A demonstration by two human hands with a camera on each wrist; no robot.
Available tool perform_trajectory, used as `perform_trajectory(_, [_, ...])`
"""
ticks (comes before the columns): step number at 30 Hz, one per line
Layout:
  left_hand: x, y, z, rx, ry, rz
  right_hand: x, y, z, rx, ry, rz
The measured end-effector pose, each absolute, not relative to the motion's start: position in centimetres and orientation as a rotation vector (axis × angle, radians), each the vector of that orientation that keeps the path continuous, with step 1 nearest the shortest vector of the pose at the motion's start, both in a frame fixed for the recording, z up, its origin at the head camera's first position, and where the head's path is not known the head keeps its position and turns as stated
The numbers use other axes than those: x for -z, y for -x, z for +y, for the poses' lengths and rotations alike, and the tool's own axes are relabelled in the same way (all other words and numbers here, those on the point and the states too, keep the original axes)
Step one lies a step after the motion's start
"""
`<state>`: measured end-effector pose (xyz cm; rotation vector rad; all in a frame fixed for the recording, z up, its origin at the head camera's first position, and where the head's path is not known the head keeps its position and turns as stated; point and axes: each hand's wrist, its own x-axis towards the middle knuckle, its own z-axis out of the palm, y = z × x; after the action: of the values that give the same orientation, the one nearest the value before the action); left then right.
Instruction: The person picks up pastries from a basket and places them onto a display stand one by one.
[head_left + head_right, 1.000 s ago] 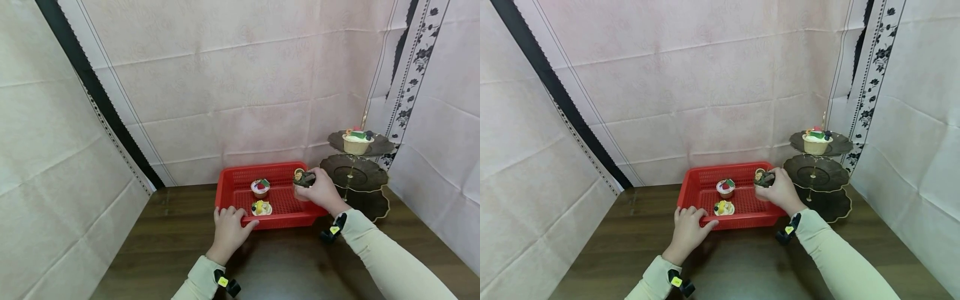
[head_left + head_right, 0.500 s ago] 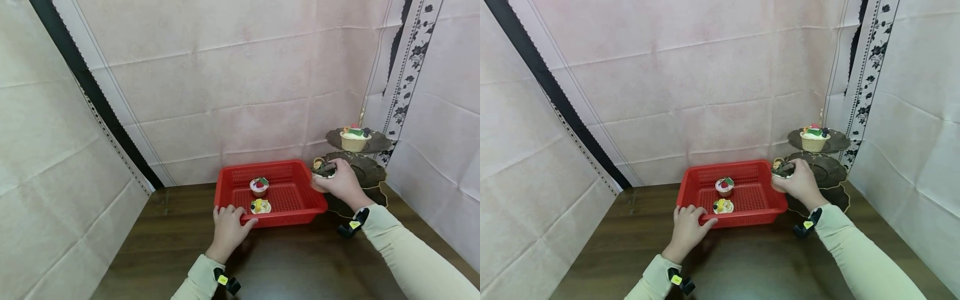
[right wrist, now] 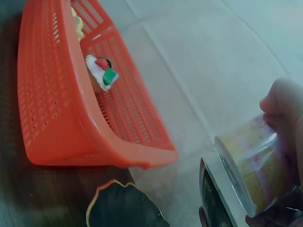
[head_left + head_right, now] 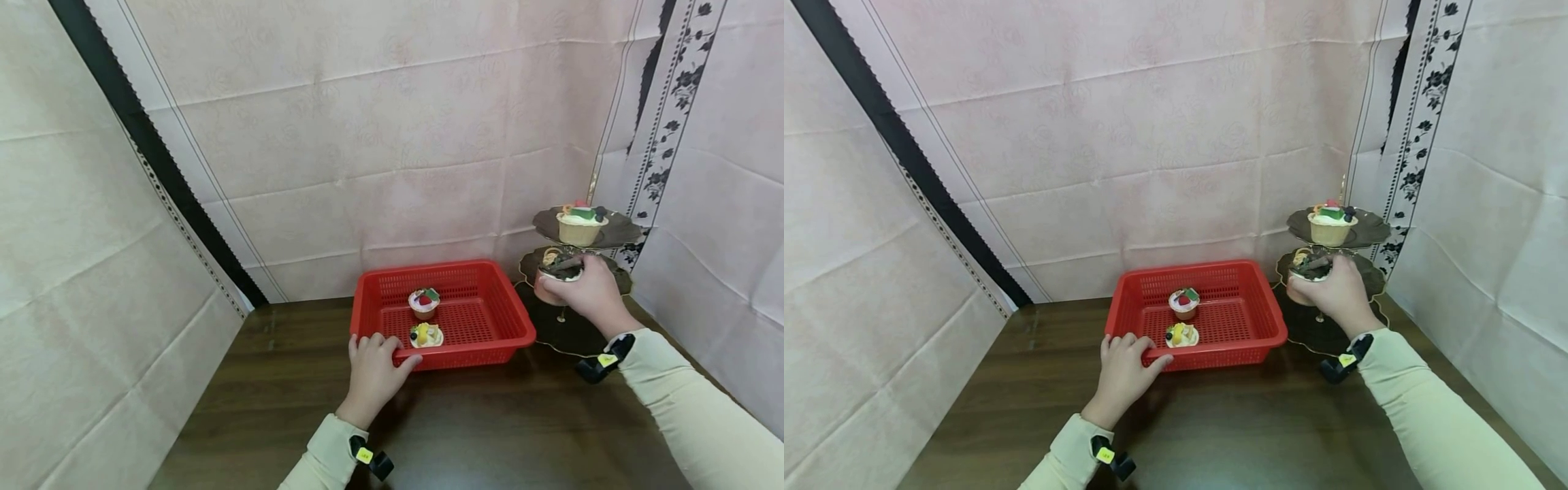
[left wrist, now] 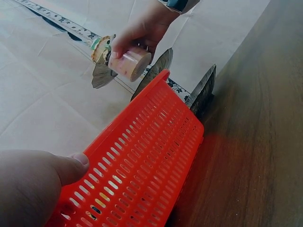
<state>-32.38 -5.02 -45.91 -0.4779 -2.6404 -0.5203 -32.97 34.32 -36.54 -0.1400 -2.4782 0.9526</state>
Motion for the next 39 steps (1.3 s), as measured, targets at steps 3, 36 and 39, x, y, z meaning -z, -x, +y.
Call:
perform_trajectory(3, [45.9, 32.4, -5.0, 0.518, 0.475, -2.646, 36.6, 33.2, 35.0, -0.953, 0.139, -2.477])
perform_trajectory(36, [45.8, 32.4, -5.0, 0.536, 0.475, -2.666, 37.3, 34.0, 41.3, -0.910, 0.326, -2.416])
perform_trajectory(39, [45.7, 32.4, -5.0, 0.530, 0.476, -2.665, 37.4, 34.3, 41.3, -0.868, 0.320, -2.377])
